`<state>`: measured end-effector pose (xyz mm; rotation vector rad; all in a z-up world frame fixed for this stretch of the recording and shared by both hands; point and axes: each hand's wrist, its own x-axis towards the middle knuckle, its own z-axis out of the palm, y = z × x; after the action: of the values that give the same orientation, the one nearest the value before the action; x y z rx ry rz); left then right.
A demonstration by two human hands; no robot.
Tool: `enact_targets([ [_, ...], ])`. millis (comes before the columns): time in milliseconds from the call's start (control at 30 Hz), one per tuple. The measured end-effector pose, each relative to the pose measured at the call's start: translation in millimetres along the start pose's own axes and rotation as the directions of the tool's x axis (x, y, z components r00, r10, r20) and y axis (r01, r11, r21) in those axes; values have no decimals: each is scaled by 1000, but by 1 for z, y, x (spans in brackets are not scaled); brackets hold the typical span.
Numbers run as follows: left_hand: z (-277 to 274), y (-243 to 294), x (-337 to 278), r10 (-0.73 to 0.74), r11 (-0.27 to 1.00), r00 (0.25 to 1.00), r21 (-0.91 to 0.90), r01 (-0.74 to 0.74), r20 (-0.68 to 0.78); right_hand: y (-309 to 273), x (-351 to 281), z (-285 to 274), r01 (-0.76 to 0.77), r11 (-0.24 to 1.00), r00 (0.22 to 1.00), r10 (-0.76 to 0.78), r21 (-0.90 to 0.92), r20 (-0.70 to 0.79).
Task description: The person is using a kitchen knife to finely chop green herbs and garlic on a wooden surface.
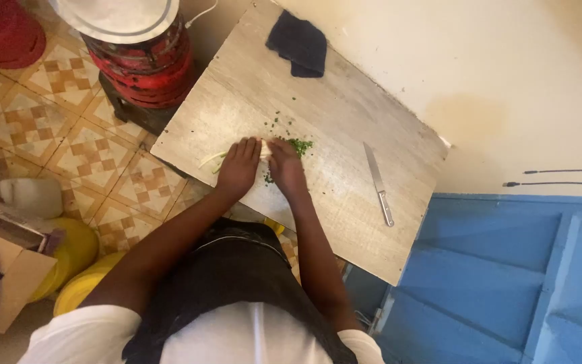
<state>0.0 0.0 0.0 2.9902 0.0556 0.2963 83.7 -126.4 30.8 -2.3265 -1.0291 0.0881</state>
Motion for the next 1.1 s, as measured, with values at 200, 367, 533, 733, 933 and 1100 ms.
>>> enact_targets([
  [200, -2, 0, 0, 15, 1000, 999, 2, -15, -31, 86, -47, -51, -194, 943, 822, 307, 270, -479],
  [367, 4, -1, 0, 20, 998, 999, -52, -21, -35, 168, -126, -92, -725, 664, 651, 577, -182, -493],
  [533, -2, 1, 0, 16, 999, 1000, -39, -16, 20, 161, -146, -108, -848, 401, 522, 748, -347, -409],
  [733, -5, 0, -2, 4, 998, 998, -61, 0, 61, 164, -145, -79, -770, 492, 628, 697, -406, -346],
  [933, 0, -1, 0, -7, 997, 998, -83, 12, 55, 16, -94, -9, -374, 437, 767, 642, -818, -8],
  [1100, -1, 2, -5, -32, 995, 999, -99, 34, 25, -11, -91, 49, -546, 817, 824, 563, -185, 55],
])
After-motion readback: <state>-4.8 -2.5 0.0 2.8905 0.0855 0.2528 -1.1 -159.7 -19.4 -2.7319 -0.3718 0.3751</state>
